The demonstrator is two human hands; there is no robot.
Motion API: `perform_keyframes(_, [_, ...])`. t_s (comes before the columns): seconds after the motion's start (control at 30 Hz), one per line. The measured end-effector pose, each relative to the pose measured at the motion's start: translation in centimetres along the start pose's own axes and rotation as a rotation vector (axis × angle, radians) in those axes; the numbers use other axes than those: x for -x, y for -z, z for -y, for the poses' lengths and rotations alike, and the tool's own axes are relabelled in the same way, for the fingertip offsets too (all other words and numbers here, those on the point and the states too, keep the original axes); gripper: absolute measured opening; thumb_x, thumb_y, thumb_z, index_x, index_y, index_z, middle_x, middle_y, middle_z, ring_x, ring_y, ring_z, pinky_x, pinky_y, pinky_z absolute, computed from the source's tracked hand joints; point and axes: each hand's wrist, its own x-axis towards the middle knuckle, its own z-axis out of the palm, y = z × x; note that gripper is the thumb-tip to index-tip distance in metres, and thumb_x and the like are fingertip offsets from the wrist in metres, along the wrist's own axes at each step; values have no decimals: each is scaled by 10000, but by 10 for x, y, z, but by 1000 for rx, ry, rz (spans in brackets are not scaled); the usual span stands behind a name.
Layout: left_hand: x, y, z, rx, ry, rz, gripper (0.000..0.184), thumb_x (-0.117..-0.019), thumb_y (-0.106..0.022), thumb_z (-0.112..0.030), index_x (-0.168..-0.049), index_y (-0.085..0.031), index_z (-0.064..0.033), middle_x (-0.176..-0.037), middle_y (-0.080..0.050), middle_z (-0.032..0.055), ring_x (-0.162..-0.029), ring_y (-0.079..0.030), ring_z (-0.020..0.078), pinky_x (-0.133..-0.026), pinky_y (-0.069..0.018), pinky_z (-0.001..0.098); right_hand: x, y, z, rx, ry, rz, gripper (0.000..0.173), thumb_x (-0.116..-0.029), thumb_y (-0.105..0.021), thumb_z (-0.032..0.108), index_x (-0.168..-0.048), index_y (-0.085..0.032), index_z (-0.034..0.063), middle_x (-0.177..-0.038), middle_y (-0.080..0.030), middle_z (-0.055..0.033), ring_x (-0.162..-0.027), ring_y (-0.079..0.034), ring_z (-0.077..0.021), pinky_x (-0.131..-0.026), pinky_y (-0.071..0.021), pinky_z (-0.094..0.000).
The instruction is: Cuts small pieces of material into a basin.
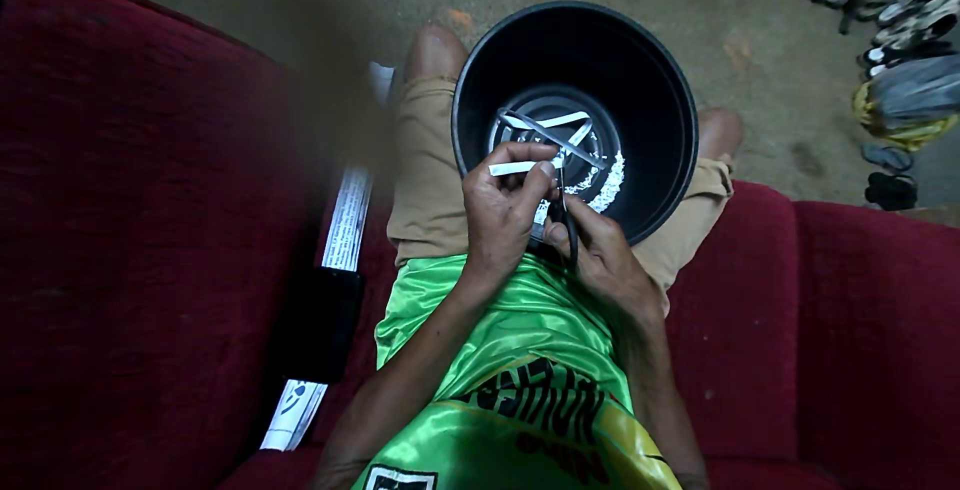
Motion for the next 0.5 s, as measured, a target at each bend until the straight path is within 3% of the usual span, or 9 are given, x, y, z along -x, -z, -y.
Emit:
perform_keyframes(0.27, [0,1,0,-23,20,3,143,-964,-598,45,-1095,-654,64,-862,-694,87,-724,-684,144,-703,-615,300,-1,-1,-2,-5,0,-28,415,-1053,-542,330,-1347,-601,43,-757,-559,13,-591,-499,-53,-538,-464,-221])
perform_keyframes(0.37, [1,0,-3,-38,59,1,142,-976,-596,30,-1105,-654,44,-874,-688,72,-720,-683,134,-703,-622,293,0,-2,-5,-44,-12,-50,342,-1046,-571,291,-1289,-627,57,-743,-569,4,-572,-515,-73,-516,-474,-234])
perform_keyframes(0.5, [1,0,-3,11,99,-21,140,-975,-600,39,-1105,-650,56,-881,-683,90,-713,-682,152,-674,-628,308,5,-1,-4,-86,-50,-2,378,-1054,-539,350,-1302,-618,76,-747,-588,8,-577,-531,-78,-519,-485,-248])
